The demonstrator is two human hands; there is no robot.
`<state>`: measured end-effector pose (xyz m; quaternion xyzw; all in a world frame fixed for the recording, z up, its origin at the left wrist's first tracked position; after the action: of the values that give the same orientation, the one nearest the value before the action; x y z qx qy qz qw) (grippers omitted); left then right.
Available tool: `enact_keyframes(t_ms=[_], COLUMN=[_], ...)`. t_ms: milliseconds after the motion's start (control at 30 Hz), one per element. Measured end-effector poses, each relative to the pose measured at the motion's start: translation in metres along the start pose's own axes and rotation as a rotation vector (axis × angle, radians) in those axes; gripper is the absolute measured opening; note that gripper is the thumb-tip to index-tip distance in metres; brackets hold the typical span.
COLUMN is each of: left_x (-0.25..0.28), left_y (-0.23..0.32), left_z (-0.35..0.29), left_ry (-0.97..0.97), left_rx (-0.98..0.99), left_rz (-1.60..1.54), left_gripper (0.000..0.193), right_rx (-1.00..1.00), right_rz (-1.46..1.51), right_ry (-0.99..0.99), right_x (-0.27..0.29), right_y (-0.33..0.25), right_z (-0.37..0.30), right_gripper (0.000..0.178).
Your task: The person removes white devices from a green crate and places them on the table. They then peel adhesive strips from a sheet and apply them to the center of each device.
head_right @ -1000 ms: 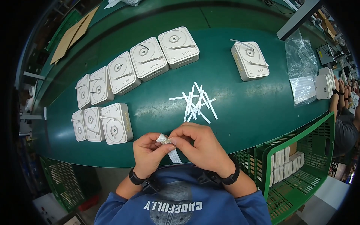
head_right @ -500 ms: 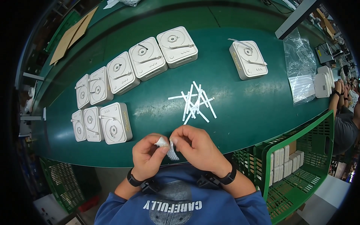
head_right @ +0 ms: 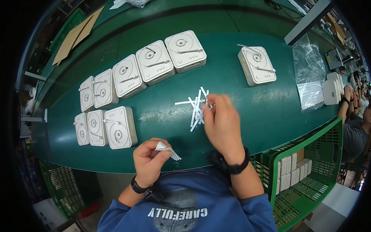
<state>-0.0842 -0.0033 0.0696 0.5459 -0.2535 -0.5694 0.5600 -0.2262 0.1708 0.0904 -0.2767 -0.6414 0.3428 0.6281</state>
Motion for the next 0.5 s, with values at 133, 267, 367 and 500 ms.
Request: enact_keyframes(t_ms=[133,267,367,500], left_x=[0.003,0.002,0.002,-0.020], left_y=[-0.015,-0.017,-0.018,0.012], left_z=[-0.004,-0.006,-0.008,0.005], left_ry=[0.043,0.020,-0.001,-0.301], left_rx=[0.136,0.139,0.155,-0.126], left_rz=[-0.036,-0.030,0.026,0.216], left_gripper=[0.016,0.016,0.016,0.017], right_rx=[-0.312,-0.112,0.065,-0.335], right_rz=[0.604,0.464,0.375,0.584], right_ry=[-0.587,-0.746,-0.645,-0.684], right_x=[-0.030,-0.033,-0.029,-0.051], right_y=[-0.003,-0.029,-0.036,0.000], right_z=[-0.045,-0.065,-0.068,-0.067], right_gripper=[0.011,0.010,0.009,0.010])
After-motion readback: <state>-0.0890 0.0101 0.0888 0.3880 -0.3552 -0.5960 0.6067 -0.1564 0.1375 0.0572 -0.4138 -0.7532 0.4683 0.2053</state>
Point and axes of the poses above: each hand's wrist, its own z-axis towards the middle knuckle, its own x-axis out of the back of the hand, y = z × x, the point moved 9 cm from there along z, towards the middle knuckle, and after that the axes turned 15 degrees about -x, right-handed, at the moved point
